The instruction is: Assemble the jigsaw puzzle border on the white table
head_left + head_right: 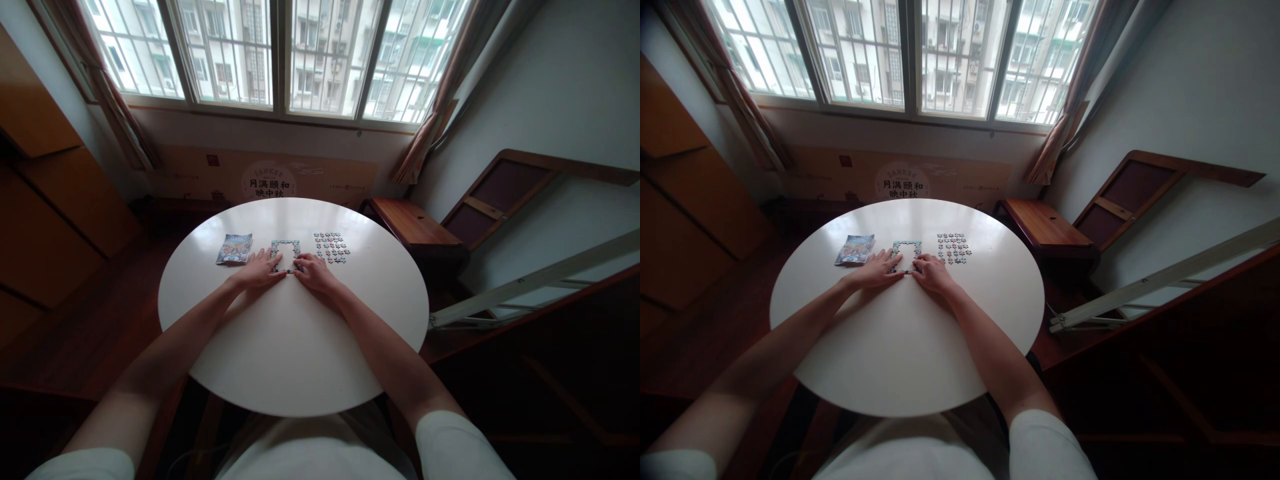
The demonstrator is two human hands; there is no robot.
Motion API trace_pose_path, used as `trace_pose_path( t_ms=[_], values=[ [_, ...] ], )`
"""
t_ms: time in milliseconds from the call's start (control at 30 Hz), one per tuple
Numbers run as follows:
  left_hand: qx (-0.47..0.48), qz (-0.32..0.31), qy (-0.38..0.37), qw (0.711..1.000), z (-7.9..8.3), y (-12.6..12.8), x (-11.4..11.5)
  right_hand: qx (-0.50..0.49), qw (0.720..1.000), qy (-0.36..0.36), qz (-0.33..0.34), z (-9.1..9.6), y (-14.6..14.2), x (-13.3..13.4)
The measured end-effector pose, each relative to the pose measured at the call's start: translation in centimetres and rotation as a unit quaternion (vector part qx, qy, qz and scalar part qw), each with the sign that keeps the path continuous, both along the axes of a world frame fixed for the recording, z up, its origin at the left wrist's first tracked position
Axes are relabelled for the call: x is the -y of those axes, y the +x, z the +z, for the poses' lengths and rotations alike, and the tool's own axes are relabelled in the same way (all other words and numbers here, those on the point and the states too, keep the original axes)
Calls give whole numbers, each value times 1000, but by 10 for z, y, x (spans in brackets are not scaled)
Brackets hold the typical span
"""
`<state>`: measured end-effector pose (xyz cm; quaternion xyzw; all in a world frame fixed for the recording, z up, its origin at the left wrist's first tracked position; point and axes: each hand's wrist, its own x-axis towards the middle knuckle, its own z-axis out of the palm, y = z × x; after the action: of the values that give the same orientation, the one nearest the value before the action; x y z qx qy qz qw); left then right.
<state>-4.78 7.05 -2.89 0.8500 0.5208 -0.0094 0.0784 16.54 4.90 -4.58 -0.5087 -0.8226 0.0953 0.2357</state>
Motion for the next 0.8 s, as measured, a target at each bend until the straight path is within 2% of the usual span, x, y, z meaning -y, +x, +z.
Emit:
trace_pose_path(
  t_ms=[567,800],
  values=[
    [3,-7,1,1000,-7,-2,-5,13,1000,-2,3,0,1,0],
    [-2,-5,1,1000,-4,-1,-3,11,1000,-6,-3,4,0,3]
  ],
)
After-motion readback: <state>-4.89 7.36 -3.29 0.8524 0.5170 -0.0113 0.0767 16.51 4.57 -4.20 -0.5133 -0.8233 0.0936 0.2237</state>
